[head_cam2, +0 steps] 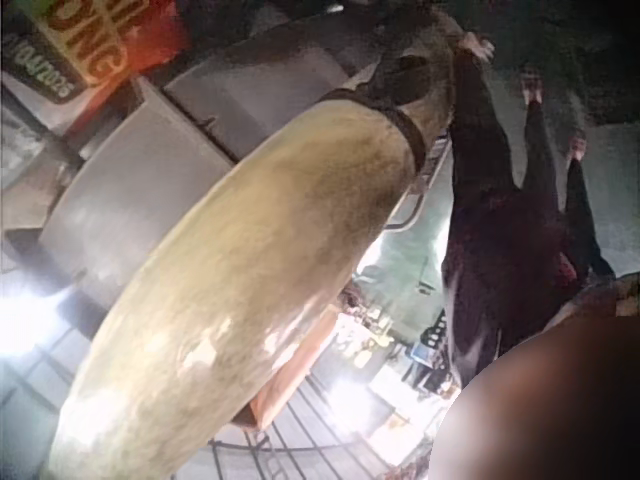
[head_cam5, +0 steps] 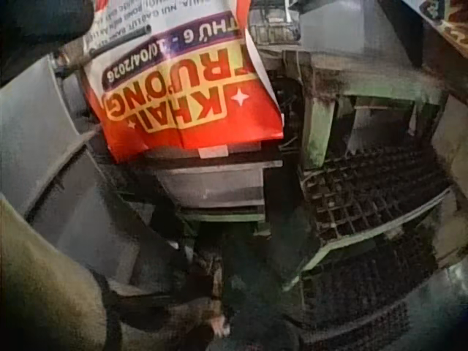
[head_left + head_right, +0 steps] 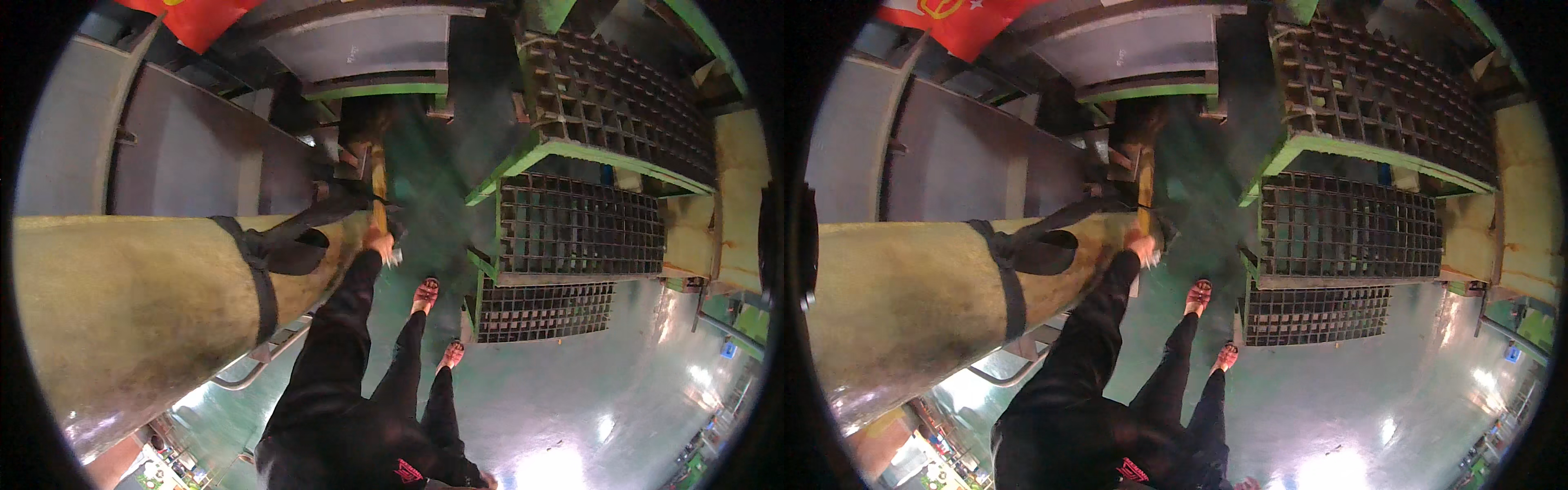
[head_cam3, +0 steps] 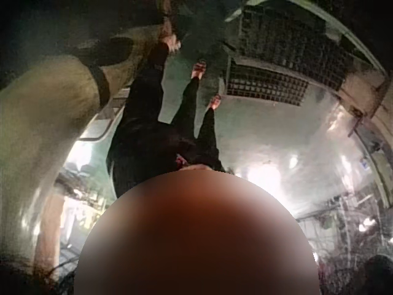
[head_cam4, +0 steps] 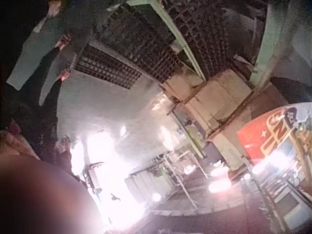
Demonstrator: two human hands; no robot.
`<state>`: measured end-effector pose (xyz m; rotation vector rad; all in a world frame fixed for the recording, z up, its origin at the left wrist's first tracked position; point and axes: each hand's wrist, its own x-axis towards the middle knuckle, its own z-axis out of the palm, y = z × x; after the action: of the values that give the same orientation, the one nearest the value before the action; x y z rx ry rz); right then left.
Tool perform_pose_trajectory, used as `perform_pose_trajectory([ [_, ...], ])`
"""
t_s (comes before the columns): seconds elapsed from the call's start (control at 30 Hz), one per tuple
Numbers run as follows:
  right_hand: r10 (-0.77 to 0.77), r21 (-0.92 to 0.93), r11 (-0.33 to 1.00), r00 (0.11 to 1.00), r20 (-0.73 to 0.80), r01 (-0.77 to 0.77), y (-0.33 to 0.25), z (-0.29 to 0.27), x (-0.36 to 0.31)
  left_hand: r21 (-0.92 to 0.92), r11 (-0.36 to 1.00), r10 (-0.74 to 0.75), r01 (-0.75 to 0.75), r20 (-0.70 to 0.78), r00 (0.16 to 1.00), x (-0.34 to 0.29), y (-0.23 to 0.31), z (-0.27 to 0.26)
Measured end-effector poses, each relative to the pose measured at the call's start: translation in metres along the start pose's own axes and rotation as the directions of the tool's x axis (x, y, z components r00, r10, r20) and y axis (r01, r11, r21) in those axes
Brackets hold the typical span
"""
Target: The person sweeps a green factory floor using a long-handled broom, moving around stacked crates, machinery, and a fan. The person gathers debris into piles while navigating the workspace.
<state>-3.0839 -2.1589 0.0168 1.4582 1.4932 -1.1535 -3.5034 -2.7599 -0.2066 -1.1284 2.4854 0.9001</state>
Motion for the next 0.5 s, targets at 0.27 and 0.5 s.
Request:
perform_pose_trajectory([
  [0.27, -0.162, 0.039, 0.987, 0.98, 0.119, 0.159, -0.082, 0.016, 0.003, -0.621, 0.603, -0.039, 0.501, 0.604, 0.796, -0.249, -0.016, -0.084],
  [0.5, -0.212, -0.013, 0.977, 0.972, 0.1, 0.214, -0.127, 0.032, 0.001, -0.587, 0.645, -0.075, 0.49, 0.589, 0.805, -0.311, 0.01, -0.144],
])
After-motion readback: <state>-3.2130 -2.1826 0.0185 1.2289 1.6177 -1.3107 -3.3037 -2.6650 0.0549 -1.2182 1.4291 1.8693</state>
